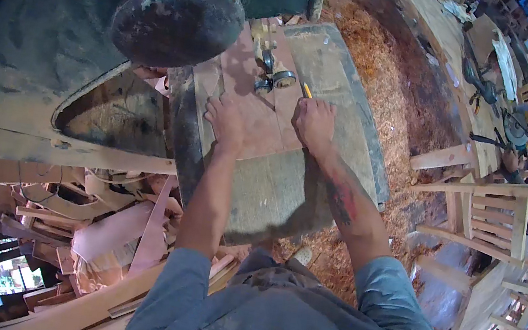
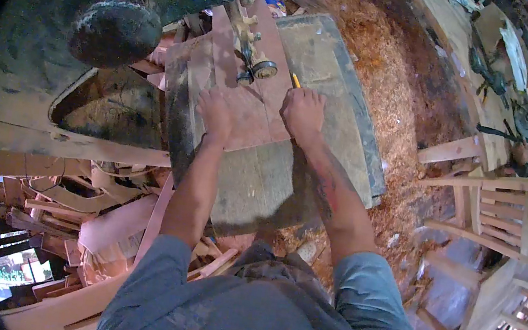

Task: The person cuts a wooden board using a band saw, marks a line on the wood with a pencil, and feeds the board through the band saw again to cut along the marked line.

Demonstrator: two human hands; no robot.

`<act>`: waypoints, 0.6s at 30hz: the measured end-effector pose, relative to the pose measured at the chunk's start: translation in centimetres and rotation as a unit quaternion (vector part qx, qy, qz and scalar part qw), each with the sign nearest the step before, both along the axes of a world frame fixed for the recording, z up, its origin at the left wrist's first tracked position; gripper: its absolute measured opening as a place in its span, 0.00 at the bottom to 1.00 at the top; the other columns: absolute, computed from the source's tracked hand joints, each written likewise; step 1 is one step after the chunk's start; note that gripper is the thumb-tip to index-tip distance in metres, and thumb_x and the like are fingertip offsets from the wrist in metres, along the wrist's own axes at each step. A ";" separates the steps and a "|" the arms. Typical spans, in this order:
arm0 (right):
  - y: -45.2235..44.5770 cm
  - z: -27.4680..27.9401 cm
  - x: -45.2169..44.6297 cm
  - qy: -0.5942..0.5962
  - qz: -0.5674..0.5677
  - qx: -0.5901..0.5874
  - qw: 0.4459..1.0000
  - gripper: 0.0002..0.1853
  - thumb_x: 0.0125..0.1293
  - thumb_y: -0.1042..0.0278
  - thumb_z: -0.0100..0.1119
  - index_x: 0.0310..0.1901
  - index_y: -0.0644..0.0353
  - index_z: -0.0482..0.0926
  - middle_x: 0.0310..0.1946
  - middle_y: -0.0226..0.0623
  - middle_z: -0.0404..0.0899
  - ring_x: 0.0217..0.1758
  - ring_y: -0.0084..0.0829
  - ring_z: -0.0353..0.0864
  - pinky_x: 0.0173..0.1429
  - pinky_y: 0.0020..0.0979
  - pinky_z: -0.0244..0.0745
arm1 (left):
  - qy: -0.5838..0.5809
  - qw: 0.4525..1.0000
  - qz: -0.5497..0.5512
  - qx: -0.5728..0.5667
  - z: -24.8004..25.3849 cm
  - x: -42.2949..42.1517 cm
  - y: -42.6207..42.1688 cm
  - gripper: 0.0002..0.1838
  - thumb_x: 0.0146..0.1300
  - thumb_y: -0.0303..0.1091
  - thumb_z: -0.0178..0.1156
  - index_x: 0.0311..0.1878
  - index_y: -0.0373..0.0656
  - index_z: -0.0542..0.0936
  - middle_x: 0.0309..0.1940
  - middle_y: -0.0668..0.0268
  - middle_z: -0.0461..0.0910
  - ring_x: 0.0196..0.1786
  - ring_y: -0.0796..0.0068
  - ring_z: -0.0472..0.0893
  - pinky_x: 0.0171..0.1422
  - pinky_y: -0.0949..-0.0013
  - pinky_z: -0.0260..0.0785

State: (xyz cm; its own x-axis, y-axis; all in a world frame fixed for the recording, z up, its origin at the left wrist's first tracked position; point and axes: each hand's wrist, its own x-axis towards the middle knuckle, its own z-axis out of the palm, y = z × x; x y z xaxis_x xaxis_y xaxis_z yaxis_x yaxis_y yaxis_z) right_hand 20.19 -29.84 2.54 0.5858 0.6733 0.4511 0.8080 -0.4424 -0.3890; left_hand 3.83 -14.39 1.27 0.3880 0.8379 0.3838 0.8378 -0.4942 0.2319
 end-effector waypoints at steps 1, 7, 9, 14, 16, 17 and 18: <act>0.1 0.0 0.1 -0.001 0.000 0.001 1.000 0.06 0.69 0.66 0.57 0.41 0.57 0.81 0.40 0.42 0.84 0.47 0.43 0.81 0.55 0.44 0.68 | 0.008 1.000 0.000 0.015 0.2 0.1 0.1 0.11 0.68 0.34 0.54 0.49 0.40 0.77 0.51 0.52 0.74 0.58 0.51 0.72 0.60 0.48 0.63; 1.0 -0.8 0.5 -0.028 -0.003 0.056 0.998 0.06 0.64 0.67 0.58 0.38 0.58 0.80 0.36 0.43 0.83 0.44 0.43 0.81 0.52 0.45 0.69 | -0.008 0.999 -0.001 0.038 -0.1 0.5 0.7 0.10 0.68 0.32 0.52 0.47 0.39 0.77 0.51 0.53 0.74 0.57 0.52 0.73 0.59 0.48 0.63; 1.1 -0.6 0.6 -0.028 -0.002 0.047 0.999 0.06 0.62 0.68 0.59 0.38 0.58 0.80 0.36 0.43 0.82 0.44 0.44 0.81 0.52 0.45 0.69 | 0.000 0.999 -0.001 0.037 -0.2 0.7 1.0 0.10 0.68 0.32 0.52 0.48 0.39 0.77 0.51 0.53 0.74 0.58 0.52 0.73 0.60 0.48 0.63; 2.0 -0.6 1.2 -0.025 0.001 0.044 0.999 0.06 0.62 0.68 0.59 0.37 0.58 0.80 0.36 0.45 0.82 0.43 0.45 0.81 0.53 0.46 0.70 | -0.007 1.000 -0.008 0.016 0.2 1.3 1.7 0.10 0.68 0.32 0.54 0.49 0.41 0.77 0.51 0.52 0.74 0.58 0.50 0.73 0.61 0.48 0.62; 2.3 -0.3 1.3 -0.029 0.000 0.049 0.998 0.05 0.62 0.68 0.58 0.37 0.59 0.80 0.35 0.45 0.82 0.43 0.45 0.81 0.53 0.47 0.70 | -0.028 0.999 -0.014 -0.033 1.1 1.4 1.6 0.12 0.68 0.32 0.55 0.53 0.43 0.76 0.52 0.51 0.73 0.61 0.49 0.71 0.63 0.47 0.60; 2.3 -0.1 1.2 -0.034 -0.002 0.053 0.998 0.05 0.63 0.68 0.58 0.37 0.59 0.80 0.35 0.45 0.82 0.42 0.46 0.81 0.52 0.47 0.70 | -0.028 0.999 -0.014 -0.033 1.5 1.5 1.5 0.12 0.68 0.32 0.55 0.53 0.43 0.76 0.52 0.51 0.73 0.61 0.49 0.71 0.63 0.47 0.60; 2.4 -0.3 1.2 -0.039 -0.004 0.058 0.998 0.05 0.63 0.68 0.58 0.36 0.59 0.80 0.34 0.45 0.82 0.41 0.46 0.82 0.52 0.47 0.70 | -0.031 0.999 -0.016 -0.036 1.6 1.4 1.3 0.13 0.68 0.32 0.55 0.55 0.44 0.76 0.52 0.51 0.72 0.61 0.49 0.71 0.64 0.47 0.60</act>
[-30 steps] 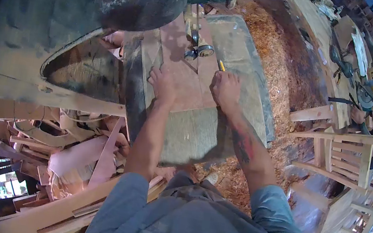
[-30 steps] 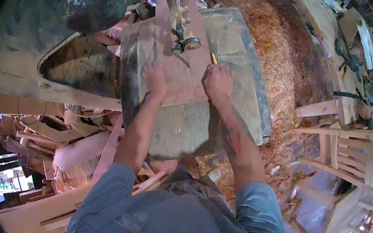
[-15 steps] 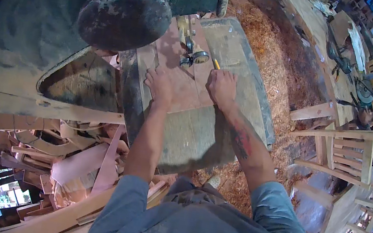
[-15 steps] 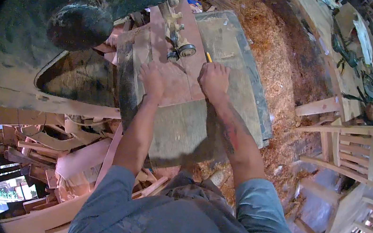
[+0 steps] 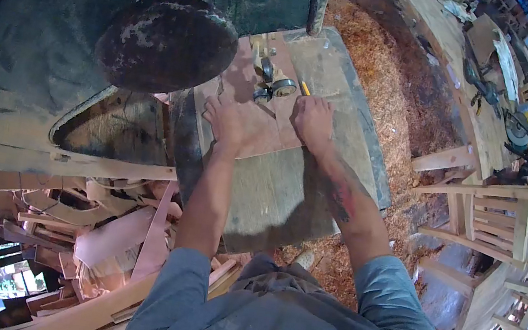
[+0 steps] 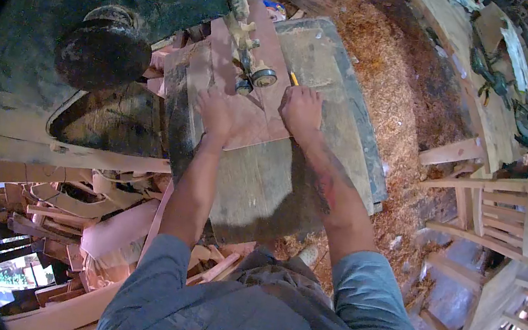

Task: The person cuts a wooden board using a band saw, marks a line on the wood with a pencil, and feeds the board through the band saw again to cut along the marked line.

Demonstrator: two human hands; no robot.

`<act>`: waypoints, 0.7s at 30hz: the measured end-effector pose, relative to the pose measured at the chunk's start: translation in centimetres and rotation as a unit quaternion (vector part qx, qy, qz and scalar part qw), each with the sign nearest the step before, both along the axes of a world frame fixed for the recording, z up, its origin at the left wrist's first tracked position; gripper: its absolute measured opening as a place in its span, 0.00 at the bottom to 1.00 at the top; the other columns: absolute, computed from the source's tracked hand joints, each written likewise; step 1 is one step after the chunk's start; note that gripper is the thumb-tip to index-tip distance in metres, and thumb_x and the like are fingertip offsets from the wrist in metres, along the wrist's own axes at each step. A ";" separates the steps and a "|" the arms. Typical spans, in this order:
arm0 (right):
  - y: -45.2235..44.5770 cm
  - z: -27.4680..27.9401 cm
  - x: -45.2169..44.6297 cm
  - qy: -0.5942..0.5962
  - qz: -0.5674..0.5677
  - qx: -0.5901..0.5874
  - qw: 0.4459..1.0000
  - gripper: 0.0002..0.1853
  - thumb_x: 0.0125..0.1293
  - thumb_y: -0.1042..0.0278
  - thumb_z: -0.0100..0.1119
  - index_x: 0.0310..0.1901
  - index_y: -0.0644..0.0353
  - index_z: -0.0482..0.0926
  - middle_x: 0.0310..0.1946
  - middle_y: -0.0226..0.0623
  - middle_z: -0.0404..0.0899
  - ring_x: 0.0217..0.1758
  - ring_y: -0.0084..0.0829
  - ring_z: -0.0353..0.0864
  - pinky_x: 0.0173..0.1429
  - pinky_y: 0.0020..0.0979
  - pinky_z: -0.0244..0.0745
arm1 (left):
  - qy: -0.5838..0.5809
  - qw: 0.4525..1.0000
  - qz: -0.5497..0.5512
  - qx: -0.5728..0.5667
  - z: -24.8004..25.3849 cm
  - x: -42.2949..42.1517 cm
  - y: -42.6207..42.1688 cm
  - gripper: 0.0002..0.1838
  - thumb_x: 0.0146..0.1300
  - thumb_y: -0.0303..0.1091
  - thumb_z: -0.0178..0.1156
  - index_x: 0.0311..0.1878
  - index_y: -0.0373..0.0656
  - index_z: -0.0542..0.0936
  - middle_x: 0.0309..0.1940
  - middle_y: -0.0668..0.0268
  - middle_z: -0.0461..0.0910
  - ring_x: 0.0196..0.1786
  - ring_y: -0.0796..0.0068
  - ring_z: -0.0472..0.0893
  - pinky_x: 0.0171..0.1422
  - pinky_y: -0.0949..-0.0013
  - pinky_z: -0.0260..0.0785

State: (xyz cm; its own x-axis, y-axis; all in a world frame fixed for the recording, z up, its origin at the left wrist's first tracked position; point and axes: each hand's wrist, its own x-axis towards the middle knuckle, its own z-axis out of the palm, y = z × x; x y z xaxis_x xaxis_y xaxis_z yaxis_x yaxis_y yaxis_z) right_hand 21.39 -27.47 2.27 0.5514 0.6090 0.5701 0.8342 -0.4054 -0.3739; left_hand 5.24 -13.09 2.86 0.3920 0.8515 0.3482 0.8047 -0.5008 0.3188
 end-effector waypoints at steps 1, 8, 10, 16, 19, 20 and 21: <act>0.0 -0.1 0.0 0.001 0.001 -0.001 1.000 0.05 0.63 0.68 0.58 0.36 0.59 0.80 0.34 0.45 0.82 0.41 0.46 0.82 0.52 0.47 0.70 | -0.003 1.000 -0.002 -0.002 0.1 -0.1 -0.2 0.15 0.69 0.32 0.55 0.57 0.45 0.75 0.53 0.50 0.72 0.62 0.48 0.70 0.64 0.47 0.59; 0.1 0.8 -0.1 0.011 -0.001 -0.016 1.000 0.05 0.61 0.68 0.58 0.37 0.58 0.80 0.35 0.45 0.83 0.43 0.46 0.81 0.53 0.45 0.70 | 0.001 1.000 -0.003 -0.021 0.4 0.2 0.1 0.15 0.70 0.32 0.54 0.58 0.44 0.75 0.53 0.52 0.72 0.62 0.49 0.69 0.64 0.47 0.59; 0.3 0.0 0.4 0.016 0.002 -0.018 1.000 0.06 0.60 0.69 0.59 0.37 0.58 0.80 0.36 0.45 0.83 0.44 0.46 0.81 0.54 0.45 0.70 | -0.002 1.000 -0.019 0.014 -0.6 0.1 0.7 0.16 0.63 0.35 0.62 0.52 0.41 0.76 0.54 0.51 0.72 0.61 0.46 0.72 0.65 0.40 0.62; 2.2 -0.4 1.6 0.034 -0.001 -0.033 0.999 0.08 0.58 0.70 0.58 0.40 0.57 0.80 0.40 0.43 0.83 0.48 0.46 0.81 0.58 0.46 0.70 | -0.027 0.995 -0.008 0.093 -3.5 1.3 4.1 0.16 0.59 0.32 0.63 0.51 0.41 0.76 0.52 0.52 0.72 0.60 0.46 0.72 0.62 0.40 0.64; 2.6 0.1 1.8 0.031 0.021 -0.034 0.999 0.10 0.72 0.65 0.52 0.41 0.58 0.82 0.38 0.46 0.83 0.46 0.46 0.82 0.56 0.48 0.69 | -0.019 0.997 0.018 0.074 -2.4 1.9 3.8 0.16 0.59 0.30 0.63 0.50 0.41 0.76 0.53 0.51 0.72 0.59 0.44 0.73 0.61 0.40 0.65; 2.8 0.2 2.0 0.038 0.022 -0.044 0.998 0.08 0.65 0.67 0.55 0.40 0.59 0.81 0.39 0.46 0.83 0.48 0.46 0.81 0.58 0.47 0.69 | -0.019 0.997 0.018 0.074 -1.5 1.9 3.6 0.16 0.59 0.30 0.63 0.50 0.41 0.76 0.53 0.51 0.72 0.59 0.44 0.73 0.61 0.40 0.65; 2.9 0.2 2.1 0.046 0.023 -0.055 0.997 0.09 0.58 0.70 0.58 0.40 0.60 0.80 0.41 0.47 0.83 0.50 0.46 0.81 0.59 0.46 0.69 | -0.023 0.999 -0.005 0.034 -0.2 1.8 3.3 0.16 0.58 0.30 0.63 0.50 0.41 0.75 0.53 0.51 0.72 0.59 0.43 0.73 0.61 0.40 0.64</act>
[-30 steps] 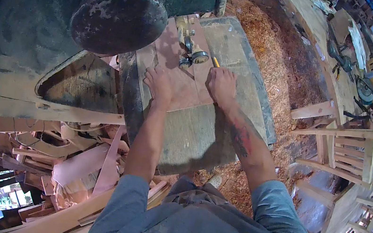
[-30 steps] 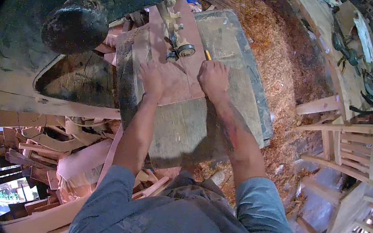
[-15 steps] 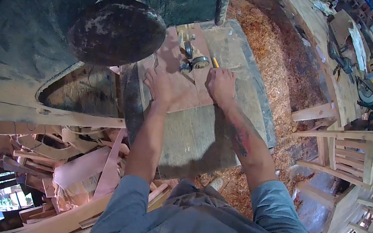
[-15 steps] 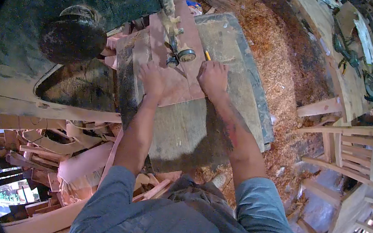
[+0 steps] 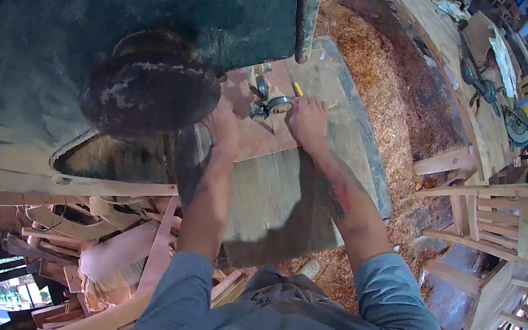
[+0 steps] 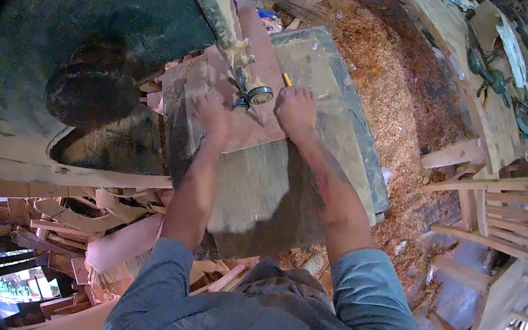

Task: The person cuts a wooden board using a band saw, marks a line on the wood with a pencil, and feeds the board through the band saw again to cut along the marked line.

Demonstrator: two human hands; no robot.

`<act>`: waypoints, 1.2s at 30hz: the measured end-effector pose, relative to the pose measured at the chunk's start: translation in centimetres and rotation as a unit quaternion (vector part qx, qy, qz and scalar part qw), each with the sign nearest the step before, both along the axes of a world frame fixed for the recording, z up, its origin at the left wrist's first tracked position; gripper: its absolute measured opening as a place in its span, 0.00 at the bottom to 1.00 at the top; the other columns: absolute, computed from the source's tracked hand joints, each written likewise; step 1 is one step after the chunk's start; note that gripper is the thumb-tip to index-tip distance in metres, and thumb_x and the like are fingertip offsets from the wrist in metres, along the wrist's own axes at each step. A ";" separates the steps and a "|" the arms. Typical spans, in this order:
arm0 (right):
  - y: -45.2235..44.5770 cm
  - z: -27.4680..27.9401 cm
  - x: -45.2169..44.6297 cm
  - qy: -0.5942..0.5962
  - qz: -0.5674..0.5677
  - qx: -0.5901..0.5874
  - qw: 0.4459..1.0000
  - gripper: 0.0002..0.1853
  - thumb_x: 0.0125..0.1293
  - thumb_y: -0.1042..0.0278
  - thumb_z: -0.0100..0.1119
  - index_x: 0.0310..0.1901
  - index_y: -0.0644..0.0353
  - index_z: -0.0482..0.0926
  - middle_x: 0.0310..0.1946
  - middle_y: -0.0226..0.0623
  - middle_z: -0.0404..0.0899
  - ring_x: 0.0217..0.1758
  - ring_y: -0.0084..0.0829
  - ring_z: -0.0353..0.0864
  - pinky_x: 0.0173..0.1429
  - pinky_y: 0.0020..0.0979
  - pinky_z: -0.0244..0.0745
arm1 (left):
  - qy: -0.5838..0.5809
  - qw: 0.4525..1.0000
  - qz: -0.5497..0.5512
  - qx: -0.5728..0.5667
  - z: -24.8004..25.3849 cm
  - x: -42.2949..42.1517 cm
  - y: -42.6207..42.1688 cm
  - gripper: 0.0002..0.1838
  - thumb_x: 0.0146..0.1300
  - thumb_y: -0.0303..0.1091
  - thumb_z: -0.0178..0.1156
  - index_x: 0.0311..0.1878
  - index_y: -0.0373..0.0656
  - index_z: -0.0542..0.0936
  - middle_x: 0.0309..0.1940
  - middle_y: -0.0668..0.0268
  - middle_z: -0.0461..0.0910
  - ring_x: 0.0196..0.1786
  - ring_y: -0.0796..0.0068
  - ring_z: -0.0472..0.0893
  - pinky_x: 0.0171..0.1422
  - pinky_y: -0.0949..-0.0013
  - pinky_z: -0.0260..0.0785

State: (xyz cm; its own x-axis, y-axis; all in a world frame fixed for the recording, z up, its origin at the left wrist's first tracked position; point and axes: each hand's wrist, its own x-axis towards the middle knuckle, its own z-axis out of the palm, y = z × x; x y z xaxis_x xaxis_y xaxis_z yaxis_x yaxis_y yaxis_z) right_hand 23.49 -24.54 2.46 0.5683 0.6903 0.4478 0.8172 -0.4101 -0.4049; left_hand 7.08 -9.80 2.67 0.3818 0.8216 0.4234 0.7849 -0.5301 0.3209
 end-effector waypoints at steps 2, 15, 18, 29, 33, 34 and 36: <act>0.3 0.0 0.2 0.002 0.001 0.000 1.000 0.09 0.59 0.69 0.58 0.40 0.60 0.79 0.41 0.47 0.82 0.50 0.46 0.81 0.58 0.46 0.69 | -0.004 0.999 -0.023 -0.039 1.1 0.1 -0.1 0.17 0.58 0.29 0.63 0.50 0.41 0.75 0.54 0.51 0.72 0.59 0.42 0.73 0.61 0.40 0.64; 2.2 0.7 1.4 -0.040 0.005 0.040 0.998 0.06 0.61 0.68 0.57 0.34 0.59 0.80 0.34 0.45 0.83 0.44 0.45 0.81 0.55 0.46 0.68 | -0.030 0.995 -0.043 -0.085 -0.3 1.4 3.5 0.18 0.59 0.26 0.63 0.52 0.34 0.74 0.49 0.44 0.79 0.56 0.41 0.77 0.59 0.50 0.72; 2.6 0.9 1.6 -0.035 0.003 0.025 0.999 0.06 0.61 0.67 0.57 0.34 0.59 0.81 0.34 0.44 0.83 0.43 0.44 0.81 0.54 0.46 0.68 | -0.039 0.988 -0.051 -0.138 1.4 1.7 2.9 0.17 0.61 0.28 0.63 0.51 0.31 0.74 0.52 0.40 0.74 0.58 0.39 0.73 0.62 0.49 0.69; 3.3 -0.7 4.5 -0.018 0.003 -0.027 0.999 0.10 0.66 0.67 0.54 0.44 0.60 0.81 0.42 0.48 0.81 0.51 0.47 0.78 0.57 0.46 0.69 | -0.060 0.981 -0.089 -0.161 1.4 -1.6 3.6 0.18 0.65 0.34 0.61 0.55 0.35 0.76 0.56 0.45 0.76 0.61 0.46 0.74 0.64 0.52 0.68; 2.6 -1.0 4.3 -0.019 -0.001 -0.013 1.000 0.12 0.69 0.63 0.53 0.44 0.61 0.80 0.42 0.48 0.81 0.51 0.47 0.78 0.56 0.47 0.70 | -0.055 0.985 -0.107 -0.126 1.1 -4.8 3.4 0.19 0.67 0.36 0.59 0.57 0.37 0.76 0.58 0.47 0.76 0.62 0.49 0.75 0.65 0.53 0.67; 2.5 -0.8 4.3 -0.017 0.000 -0.036 0.999 0.14 0.70 0.60 0.54 0.44 0.62 0.80 0.42 0.49 0.81 0.52 0.48 0.77 0.57 0.47 0.70 | -0.055 0.985 -0.113 -0.116 1.1 -5.5 3.1 0.19 0.67 0.36 0.59 0.58 0.37 0.76 0.58 0.48 0.76 0.62 0.49 0.75 0.66 0.54 0.67; 1.8 -0.3 4.0 -0.015 0.018 -0.022 0.999 0.18 0.70 0.54 0.56 0.47 0.62 0.80 0.44 0.50 0.80 0.53 0.49 0.77 0.59 0.47 0.69 | -0.054 0.987 -0.124 -0.091 1.0 -7.0 2.4 0.19 0.68 0.37 0.59 0.59 0.38 0.76 0.59 0.49 0.76 0.63 0.51 0.75 0.66 0.54 0.67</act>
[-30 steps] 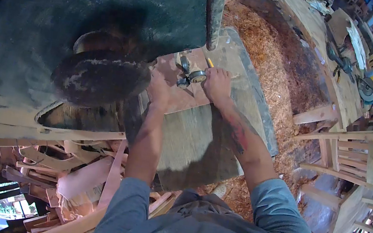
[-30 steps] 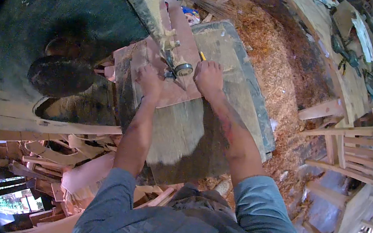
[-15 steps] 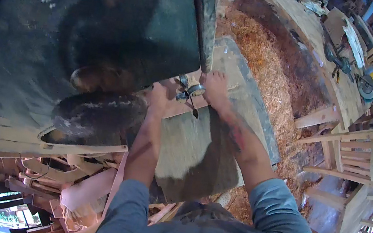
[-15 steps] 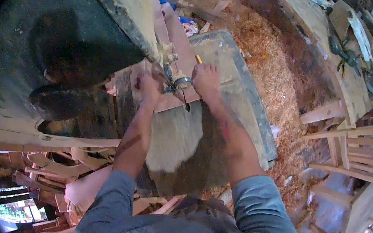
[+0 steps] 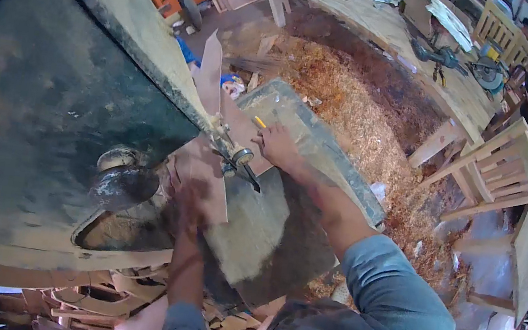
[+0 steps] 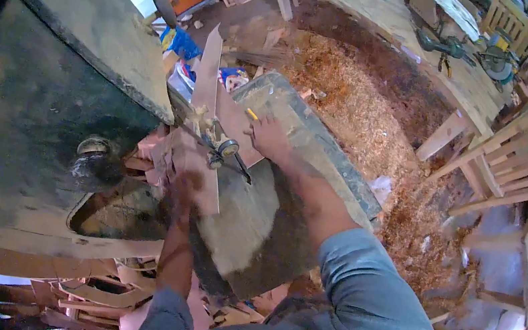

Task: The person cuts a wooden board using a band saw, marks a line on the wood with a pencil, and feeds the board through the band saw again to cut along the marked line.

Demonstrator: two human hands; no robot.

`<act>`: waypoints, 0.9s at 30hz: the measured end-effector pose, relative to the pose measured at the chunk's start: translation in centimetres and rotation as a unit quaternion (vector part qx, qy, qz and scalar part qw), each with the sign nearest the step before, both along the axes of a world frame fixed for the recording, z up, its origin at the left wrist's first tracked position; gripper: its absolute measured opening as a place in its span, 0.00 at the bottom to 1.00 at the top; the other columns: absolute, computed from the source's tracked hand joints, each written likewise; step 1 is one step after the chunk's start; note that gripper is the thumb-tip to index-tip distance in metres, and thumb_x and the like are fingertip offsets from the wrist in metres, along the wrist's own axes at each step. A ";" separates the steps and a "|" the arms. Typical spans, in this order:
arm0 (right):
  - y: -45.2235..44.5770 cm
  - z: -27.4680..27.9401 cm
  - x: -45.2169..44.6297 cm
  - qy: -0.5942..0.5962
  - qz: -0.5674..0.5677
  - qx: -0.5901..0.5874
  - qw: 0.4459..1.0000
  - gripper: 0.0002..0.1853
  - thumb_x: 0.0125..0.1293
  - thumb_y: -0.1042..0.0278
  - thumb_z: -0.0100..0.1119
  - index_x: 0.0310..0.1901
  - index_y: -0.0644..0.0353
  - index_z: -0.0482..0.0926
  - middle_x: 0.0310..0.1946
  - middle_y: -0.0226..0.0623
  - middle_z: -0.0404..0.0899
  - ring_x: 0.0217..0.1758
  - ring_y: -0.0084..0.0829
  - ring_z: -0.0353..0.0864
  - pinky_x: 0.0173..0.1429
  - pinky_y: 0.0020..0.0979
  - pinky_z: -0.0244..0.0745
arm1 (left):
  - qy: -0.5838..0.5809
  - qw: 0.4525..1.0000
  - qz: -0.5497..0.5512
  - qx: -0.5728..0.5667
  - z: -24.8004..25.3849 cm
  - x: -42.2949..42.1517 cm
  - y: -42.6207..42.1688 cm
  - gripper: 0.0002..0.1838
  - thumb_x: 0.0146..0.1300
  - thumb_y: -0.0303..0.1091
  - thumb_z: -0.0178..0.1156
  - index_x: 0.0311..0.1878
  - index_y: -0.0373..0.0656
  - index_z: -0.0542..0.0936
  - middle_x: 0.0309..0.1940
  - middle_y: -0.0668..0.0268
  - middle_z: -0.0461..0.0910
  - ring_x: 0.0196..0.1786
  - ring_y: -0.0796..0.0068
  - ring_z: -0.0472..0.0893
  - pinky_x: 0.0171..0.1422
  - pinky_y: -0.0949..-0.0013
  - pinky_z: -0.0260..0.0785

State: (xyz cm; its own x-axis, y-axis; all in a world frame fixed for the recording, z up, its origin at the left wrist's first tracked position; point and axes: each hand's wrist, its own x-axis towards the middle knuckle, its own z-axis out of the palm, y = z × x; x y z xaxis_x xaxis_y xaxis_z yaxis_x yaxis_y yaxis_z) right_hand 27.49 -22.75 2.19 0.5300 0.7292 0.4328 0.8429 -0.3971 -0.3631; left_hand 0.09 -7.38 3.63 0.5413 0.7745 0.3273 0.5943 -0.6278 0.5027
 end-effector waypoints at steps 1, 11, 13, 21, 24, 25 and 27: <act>-0.3 0.2 0.0 0.005 0.026 0.004 1.000 0.22 0.70 0.49 0.59 0.49 0.63 0.80 0.45 0.51 0.80 0.54 0.49 0.76 0.61 0.48 0.69 | 0.000 1.000 -0.005 0.014 0.1 -0.7 -0.4 0.19 0.68 0.38 0.58 0.59 0.39 0.76 0.59 0.50 0.76 0.63 0.52 0.75 0.66 0.55 0.67; -0.2 2.7 0.2 0.097 0.035 -0.031 0.994 0.29 0.58 0.43 0.69 0.48 0.62 0.82 0.46 0.53 0.82 0.54 0.53 0.79 0.62 0.50 0.71 | 0.069 0.964 -0.008 0.256 -2.2 -8.3 -7.0 0.22 0.70 0.41 0.56 0.64 0.42 0.76 0.65 0.54 0.75 0.66 0.55 0.75 0.70 0.57 0.65; 1.1 2.8 0.3 0.073 0.061 -0.143 0.985 0.16 0.54 0.54 0.69 0.34 0.60 0.87 0.33 0.51 0.84 0.43 0.54 0.83 0.59 0.52 0.73 | 0.109 0.987 0.065 0.094 -4.0 -11.9 -8.2 0.24 0.70 0.38 0.56 0.66 0.40 0.73 0.65 0.50 0.75 0.66 0.52 0.75 0.71 0.55 0.65; 2.7 1.0 0.0 0.166 0.014 -0.070 0.984 0.13 0.54 0.61 0.65 0.32 0.61 0.89 0.33 0.50 0.86 0.43 0.50 0.87 0.48 0.47 0.82 | -0.030 0.982 0.178 -0.063 1.5 -15.4 -19.8 0.29 0.73 0.49 0.56 0.58 0.26 0.77 0.60 0.40 0.77 0.61 0.33 0.75 0.65 0.46 0.66; 3.7 0.2 0.7 0.134 0.029 -0.103 0.985 0.12 0.54 0.58 0.66 0.31 0.58 0.89 0.31 0.50 0.86 0.39 0.51 0.87 0.45 0.49 0.82 | 0.128 0.965 0.185 -0.133 3.9 -13.8 -22.1 0.37 0.69 0.42 0.62 0.71 0.25 0.62 0.64 0.33 0.69 0.69 0.37 0.69 0.75 0.53 0.62; 3.9 0.3 0.9 0.104 0.055 -0.128 0.985 0.13 0.55 0.57 0.66 0.31 0.59 0.89 0.31 0.50 0.86 0.38 0.51 0.87 0.45 0.49 0.82 | 0.097 0.978 0.171 -0.077 3.0 -14.0 -21.9 0.40 0.68 0.42 0.62 0.72 0.25 0.60 0.65 0.31 0.69 0.69 0.36 0.69 0.74 0.52 0.62; 3.6 0.9 1.3 0.127 0.062 -0.139 0.980 0.14 0.55 0.56 0.66 0.31 0.59 0.89 0.32 0.50 0.86 0.38 0.51 0.87 0.45 0.50 0.82 | 0.063 0.983 0.171 -0.029 1.7 -15.1 -21.9 0.42 0.67 0.43 0.63 0.74 0.25 0.57 0.65 0.30 0.68 0.69 0.35 0.70 0.73 0.50 0.63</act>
State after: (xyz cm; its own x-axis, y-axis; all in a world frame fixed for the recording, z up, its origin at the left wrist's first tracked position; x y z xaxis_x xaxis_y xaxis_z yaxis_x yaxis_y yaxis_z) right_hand 28.78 -19.10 3.13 0.4952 0.8657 0.0736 0.7876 -0.4115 -0.4586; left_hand -14.98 -29.29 5.37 0.2789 0.9335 0.2253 0.8253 -0.3529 0.4408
